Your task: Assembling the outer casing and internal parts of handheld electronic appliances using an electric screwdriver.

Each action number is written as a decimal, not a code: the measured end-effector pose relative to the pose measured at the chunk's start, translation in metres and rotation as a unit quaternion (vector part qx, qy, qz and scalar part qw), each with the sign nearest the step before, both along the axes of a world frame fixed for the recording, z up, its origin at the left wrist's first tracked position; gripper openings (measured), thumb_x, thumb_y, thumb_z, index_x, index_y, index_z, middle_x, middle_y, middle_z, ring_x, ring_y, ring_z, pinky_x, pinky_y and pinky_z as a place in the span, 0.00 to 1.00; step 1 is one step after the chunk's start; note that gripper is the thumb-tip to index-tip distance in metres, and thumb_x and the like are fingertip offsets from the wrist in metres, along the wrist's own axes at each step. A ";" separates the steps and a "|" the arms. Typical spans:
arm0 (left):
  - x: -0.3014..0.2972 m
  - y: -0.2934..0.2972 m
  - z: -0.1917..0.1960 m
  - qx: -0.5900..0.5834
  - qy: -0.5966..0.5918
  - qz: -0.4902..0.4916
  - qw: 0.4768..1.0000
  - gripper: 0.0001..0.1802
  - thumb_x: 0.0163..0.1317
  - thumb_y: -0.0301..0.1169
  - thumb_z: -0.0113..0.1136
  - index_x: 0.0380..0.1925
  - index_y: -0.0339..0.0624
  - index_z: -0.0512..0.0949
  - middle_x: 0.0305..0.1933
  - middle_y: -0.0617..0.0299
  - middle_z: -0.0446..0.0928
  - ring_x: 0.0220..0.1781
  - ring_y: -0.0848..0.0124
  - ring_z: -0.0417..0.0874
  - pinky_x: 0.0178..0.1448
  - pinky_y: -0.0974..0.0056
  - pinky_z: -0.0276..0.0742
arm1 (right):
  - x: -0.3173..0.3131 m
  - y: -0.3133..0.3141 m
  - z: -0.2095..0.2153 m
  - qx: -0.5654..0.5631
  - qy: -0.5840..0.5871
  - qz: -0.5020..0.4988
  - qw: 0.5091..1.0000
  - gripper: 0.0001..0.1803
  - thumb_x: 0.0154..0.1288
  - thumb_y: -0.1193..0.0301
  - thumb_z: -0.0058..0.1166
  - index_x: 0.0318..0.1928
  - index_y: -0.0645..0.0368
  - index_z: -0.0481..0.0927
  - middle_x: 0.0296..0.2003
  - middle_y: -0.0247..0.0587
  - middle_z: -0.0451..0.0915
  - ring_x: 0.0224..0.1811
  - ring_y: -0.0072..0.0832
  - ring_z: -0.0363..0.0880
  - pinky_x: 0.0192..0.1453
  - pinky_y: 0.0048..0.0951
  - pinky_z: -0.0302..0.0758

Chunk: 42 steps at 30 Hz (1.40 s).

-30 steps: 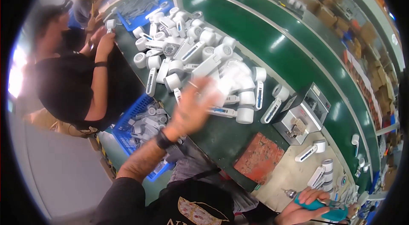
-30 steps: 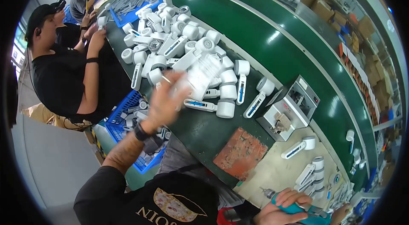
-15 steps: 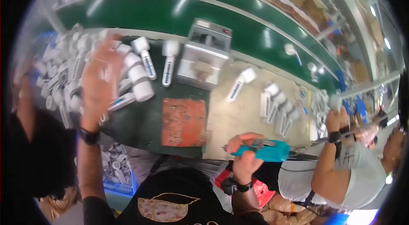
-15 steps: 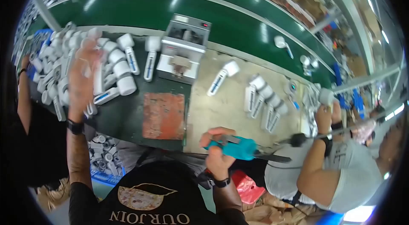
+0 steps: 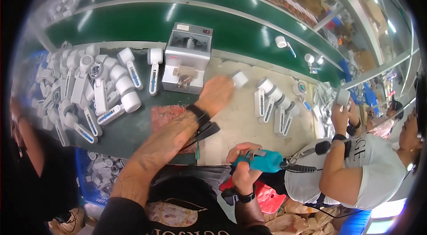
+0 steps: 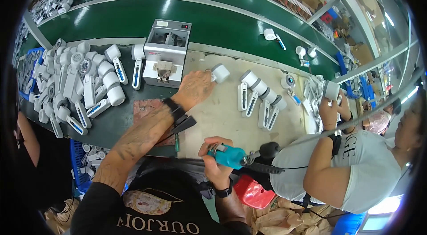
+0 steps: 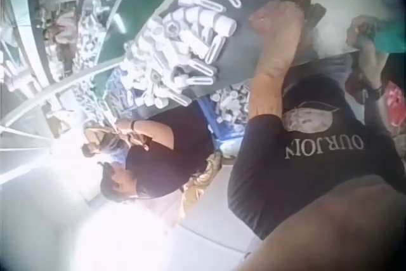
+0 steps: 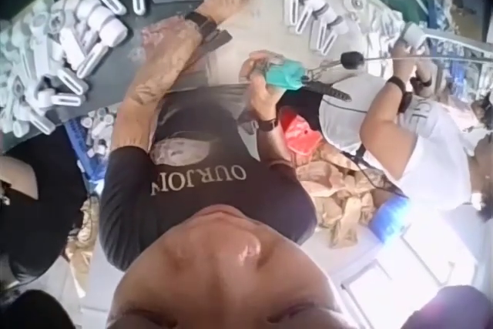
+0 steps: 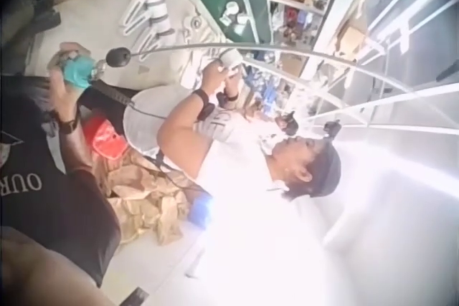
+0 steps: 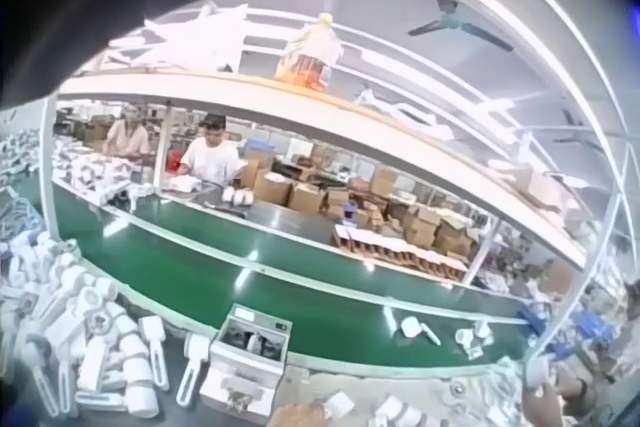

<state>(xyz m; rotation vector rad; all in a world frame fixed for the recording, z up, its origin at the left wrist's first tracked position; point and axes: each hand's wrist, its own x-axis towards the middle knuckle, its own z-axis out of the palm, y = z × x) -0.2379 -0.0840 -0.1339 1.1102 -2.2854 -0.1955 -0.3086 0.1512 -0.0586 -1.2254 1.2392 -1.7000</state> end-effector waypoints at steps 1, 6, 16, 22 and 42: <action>0.010 0.014 0.005 -0.047 0.057 -0.029 0.997 0.23 0.69 0.43 0.64 0.52 0.34 0.78 0.35 0.52 0.84 0.39 0.51 0.86 0.42 0.51 0.79 | -0.003 -0.002 -0.003 0.004 -0.004 -0.002 1.000 0.39 0.67 0.40 0.68 0.54 0.65 0.74 0.28 0.38 0.77 0.29 0.29 0.78 0.34 0.30 0.76; 0.079 0.077 0.062 0.163 0.078 -0.074 0.981 0.20 0.67 0.43 0.69 0.50 0.40 0.84 0.39 0.50 0.87 0.43 0.48 0.87 0.48 0.48 0.81 | -0.020 -0.036 -0.034 0.008 0.053 -0.050 0.997 0.35 0.72 0.44 0.65 0.54 0.68 0.76 0.30 0.39 0.79 0.31 0.28 0.79 0.37 0.29 0.77; 0.162 0.123 0.053 0.104 0.091 -0.087 0.987 0.17 0.63 0.36 0.74 0.49 0.41 0.86 0.46 0.53 0.88 0.47 0.52 0.88 0.53 0.53 0.83 | 0.012 -0.067 0.007 0.016 0.032 0.005 0.999 0.35 0.76 0.43 0.57 0.56 0.68 0.72 0.30 0.39 0.77 0.32 0.30 0.78 0.37 0.31 0.76; 0.166 0.118 0.031 0.090 0.117 -0.086 0.985 0.18 0.57 0.34 0.77 0.47 0.43 0.86 0.48 0.57 0.87 0.49 0.55 0.85 0.54 0.53 0.83 | 0.051 -0.068 0.027 -0.031 -0.029 0.091 0.995 0.46 0.68 0.31 0.57 0.55 0.66 0.71 0.25 0.38 0.72 0.25 0.31 0.73 0.30 0.33 0.71; 0.170 0.117 0.025 0.097 0.136 -0.103 0.980 0.21 0.55 0.37 0.78 0.49 0.45 0.85 0.50 0.58 0.86 0.51 0.58 0.86 0.57 0.53 0.83 | 0.070 -0.100 0.006 -0.069 -0.058 0.115 0.989 0.44 0.67 0.32 0.59 0.54 0.64 0.74 0.23 0.38 0.73 0.22 0.30 0.72 0.27 0.34 0.71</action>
